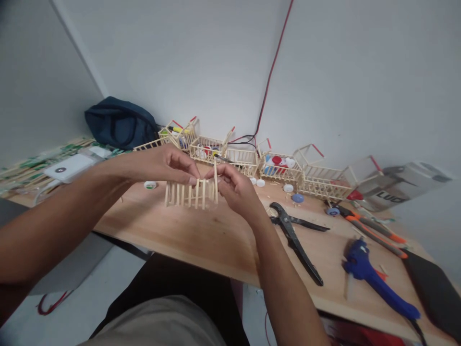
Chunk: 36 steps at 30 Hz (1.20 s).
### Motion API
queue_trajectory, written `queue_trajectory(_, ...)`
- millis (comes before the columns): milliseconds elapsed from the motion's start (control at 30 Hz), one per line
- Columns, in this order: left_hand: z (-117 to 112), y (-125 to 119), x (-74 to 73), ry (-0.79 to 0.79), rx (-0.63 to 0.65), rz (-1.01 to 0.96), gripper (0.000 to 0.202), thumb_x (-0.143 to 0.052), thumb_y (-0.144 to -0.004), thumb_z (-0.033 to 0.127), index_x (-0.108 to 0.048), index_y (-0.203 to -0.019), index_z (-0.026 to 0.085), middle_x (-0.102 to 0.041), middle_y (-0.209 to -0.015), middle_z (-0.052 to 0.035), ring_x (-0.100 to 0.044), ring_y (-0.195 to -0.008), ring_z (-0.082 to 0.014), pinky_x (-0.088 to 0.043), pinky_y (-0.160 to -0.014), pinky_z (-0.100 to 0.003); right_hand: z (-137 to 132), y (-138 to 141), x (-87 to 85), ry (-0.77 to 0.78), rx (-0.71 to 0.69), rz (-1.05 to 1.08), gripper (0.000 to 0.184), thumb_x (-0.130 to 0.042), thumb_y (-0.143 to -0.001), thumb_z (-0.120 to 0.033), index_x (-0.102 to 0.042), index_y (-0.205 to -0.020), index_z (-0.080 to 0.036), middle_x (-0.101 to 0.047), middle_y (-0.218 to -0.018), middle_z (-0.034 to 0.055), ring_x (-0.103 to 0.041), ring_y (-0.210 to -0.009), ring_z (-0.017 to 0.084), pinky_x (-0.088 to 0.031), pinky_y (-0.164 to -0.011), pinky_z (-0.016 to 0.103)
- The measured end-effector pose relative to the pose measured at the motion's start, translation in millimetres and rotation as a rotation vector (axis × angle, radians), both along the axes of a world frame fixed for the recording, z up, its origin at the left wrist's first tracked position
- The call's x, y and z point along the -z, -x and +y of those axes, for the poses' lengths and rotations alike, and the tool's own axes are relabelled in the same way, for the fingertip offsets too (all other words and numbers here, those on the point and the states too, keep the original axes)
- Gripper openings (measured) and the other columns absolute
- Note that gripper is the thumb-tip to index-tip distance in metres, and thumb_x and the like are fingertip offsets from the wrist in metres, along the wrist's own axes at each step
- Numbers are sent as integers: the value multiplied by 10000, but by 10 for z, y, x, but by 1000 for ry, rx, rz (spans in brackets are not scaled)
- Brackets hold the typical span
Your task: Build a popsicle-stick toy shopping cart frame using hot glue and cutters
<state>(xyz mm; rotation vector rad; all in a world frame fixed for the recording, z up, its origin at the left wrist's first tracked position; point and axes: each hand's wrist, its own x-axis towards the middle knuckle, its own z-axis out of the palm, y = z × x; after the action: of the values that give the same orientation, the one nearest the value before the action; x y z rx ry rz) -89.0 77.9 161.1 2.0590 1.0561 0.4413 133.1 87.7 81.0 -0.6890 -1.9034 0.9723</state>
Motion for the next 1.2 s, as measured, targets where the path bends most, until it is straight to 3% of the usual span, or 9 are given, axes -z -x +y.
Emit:
queue_trajectory(233, 24, -32, 33, -2, -49, -44, 231, -691, -735, 345, -754, -832, 144, -666, -685, -9, -564, -660, -113, -384, -614, -217, -41, 50, 59, 4, 93, 63, 110, -513, -888, -222, -617, -923, -220, -569, -734, -15, -492, -600, 113, -442, -598, 259)
queue_trajectory(533, 58, -30, 84, 27, -26, -65, 234, -675, -751, 342, -758, -842, 143, -678, -695, -15, -563, -646, -113, -383, -601, -218, -50, 14, 71, 15, 29, 102, 95, -555, -858, -241, -630, -906, -208, -643, -856, 16, -600, -751, 133, -506, -686, 277)
queue_trajectory(1200, 94, -3, 130, 73, 15, -82, 230, -663, -783, 347, -766, -862, 157, -701, -703, -27, -606, -662, -128, -405, -601, -218, -67, 27, 115, 39, -14, 109, 100, -561, -865, -236, -634, -929, -209, -642, -819, 6, -614, -712, 120, -515, -664, 268)
